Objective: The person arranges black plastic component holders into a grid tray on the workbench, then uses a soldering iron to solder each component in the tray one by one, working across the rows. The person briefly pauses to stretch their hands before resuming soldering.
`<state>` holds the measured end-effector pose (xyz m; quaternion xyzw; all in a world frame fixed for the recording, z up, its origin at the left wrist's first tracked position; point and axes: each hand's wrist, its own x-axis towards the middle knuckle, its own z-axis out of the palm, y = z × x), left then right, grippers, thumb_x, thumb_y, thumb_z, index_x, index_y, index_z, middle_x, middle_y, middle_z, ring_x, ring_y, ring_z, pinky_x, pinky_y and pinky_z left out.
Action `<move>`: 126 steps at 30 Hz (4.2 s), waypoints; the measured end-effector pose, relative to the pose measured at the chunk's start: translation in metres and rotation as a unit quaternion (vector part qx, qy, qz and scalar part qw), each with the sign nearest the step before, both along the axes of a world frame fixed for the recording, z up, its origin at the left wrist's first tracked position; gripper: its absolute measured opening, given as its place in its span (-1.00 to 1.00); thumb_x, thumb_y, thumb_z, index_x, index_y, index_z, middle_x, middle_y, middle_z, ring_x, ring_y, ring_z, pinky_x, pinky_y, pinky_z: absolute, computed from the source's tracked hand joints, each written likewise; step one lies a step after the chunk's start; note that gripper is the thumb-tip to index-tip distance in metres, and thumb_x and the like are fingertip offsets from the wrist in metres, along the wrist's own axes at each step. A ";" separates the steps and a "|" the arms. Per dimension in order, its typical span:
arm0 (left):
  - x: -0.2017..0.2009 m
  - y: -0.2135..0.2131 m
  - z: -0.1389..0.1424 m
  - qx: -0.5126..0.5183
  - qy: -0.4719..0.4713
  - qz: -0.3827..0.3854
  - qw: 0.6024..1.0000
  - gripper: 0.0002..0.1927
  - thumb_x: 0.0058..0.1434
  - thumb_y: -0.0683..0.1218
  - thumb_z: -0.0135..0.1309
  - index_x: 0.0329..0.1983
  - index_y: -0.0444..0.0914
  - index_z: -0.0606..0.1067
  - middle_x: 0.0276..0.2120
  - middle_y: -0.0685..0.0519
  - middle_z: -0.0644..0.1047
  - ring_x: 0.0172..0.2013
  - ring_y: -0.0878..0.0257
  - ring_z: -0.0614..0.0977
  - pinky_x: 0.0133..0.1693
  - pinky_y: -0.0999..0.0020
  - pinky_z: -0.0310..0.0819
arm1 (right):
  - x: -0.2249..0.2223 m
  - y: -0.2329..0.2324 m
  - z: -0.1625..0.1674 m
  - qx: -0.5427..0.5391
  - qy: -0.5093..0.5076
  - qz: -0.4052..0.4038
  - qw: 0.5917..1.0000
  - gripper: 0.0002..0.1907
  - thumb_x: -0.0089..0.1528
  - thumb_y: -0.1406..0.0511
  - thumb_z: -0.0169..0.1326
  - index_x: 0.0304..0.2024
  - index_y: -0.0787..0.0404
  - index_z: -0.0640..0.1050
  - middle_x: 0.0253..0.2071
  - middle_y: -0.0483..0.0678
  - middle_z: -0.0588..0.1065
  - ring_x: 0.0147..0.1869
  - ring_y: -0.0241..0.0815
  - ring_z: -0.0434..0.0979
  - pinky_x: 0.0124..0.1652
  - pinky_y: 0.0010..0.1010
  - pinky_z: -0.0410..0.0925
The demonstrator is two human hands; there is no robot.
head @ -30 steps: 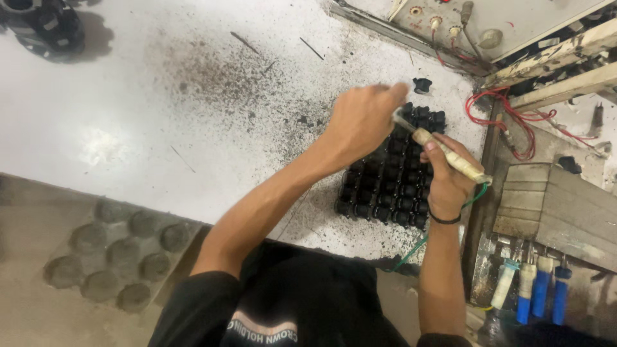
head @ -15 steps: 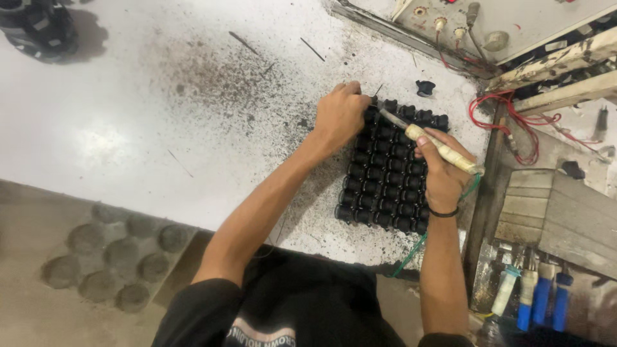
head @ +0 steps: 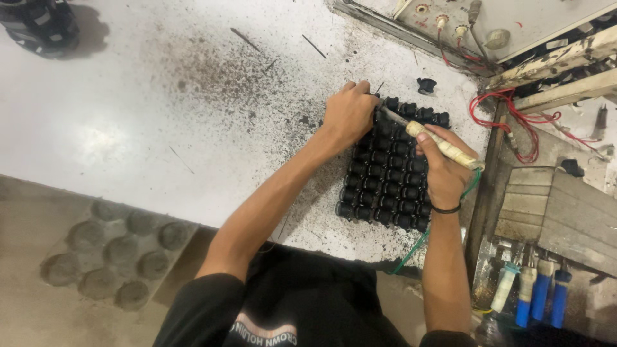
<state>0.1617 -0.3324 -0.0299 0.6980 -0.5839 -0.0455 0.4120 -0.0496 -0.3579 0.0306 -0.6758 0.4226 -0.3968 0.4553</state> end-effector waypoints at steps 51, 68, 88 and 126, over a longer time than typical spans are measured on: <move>-0.011 -0.029 0.031 -0.049 -0.046 -0.007 0.998 -0.77 0.18 -0.34 0.00 -0.17 -0.27 0.60 -0.32 -0.09 0.57 -0.43 0.07 0.63 -0.40 0.19 0.55 | -0.069 -0.070 -0.060 0.147 -0.159 0.086 0.972 -0.67 0.38 0.32 0.09 0.14 0.40 0.52 -0.02 0.10 0.62 -0.04 -0.16 0.66 -0.05 -0.37 0.51; -0.016 -0.043 -0.005 0.038 -0.028 -0.063 0.997 -0.88 0.07 -0.23 0.11 -0.43 -0.27 0.66 -0.37 -0.17 0.54 -0.37 -0.18 0.62 -0.27 -0.06 0.54 | -0.056 -0.050 -0.051 0.098 -0.125 0.091 0.983 -0.68 0.35 0.40 0.13 0.13 0.43 0.56 0.01 0.12 0.62 0.01 -0.16 0.65 0.03 -0.40 0.50; -0.014 -0.047 -0.005 0.070 -0.053 -0.060 0.994 -0.95 -0.06 -0.31 0.08 -0.54 -0.43 0.55 -0.35 -0.25 0.54 -0.37 -0.21 0.65 -0.31 -0.01 0.59 | -0.051 -0.052 -0.064 0.104 -0.131 0.072 0.983 -0.72 0.34 0.39 0.15 0.07 0.43 0.59 -0.13 0.12 0.62 -0.15 -0.18 0.63 -0.12 -0.40 0.51; -0.008 -0.040 -0.002 0.058 -0.037 -0.057 0.996 -0.93 0.00 -0.25 0.11 -0.50 -0.33 0.60 -0.41 -0.17 0.56 -0.40 -0.16 0.63 -0.32 -0.01 0.56 | -0.053 -0.053 -0.066 0.110 -0.146 0.078 0.980 -0.70 0.35 0.40 0.09 0.09 0.44 0.57 -0.10 0.13 0.61 -0.11 -0.16 0.63 -0.09 -0.37 0.50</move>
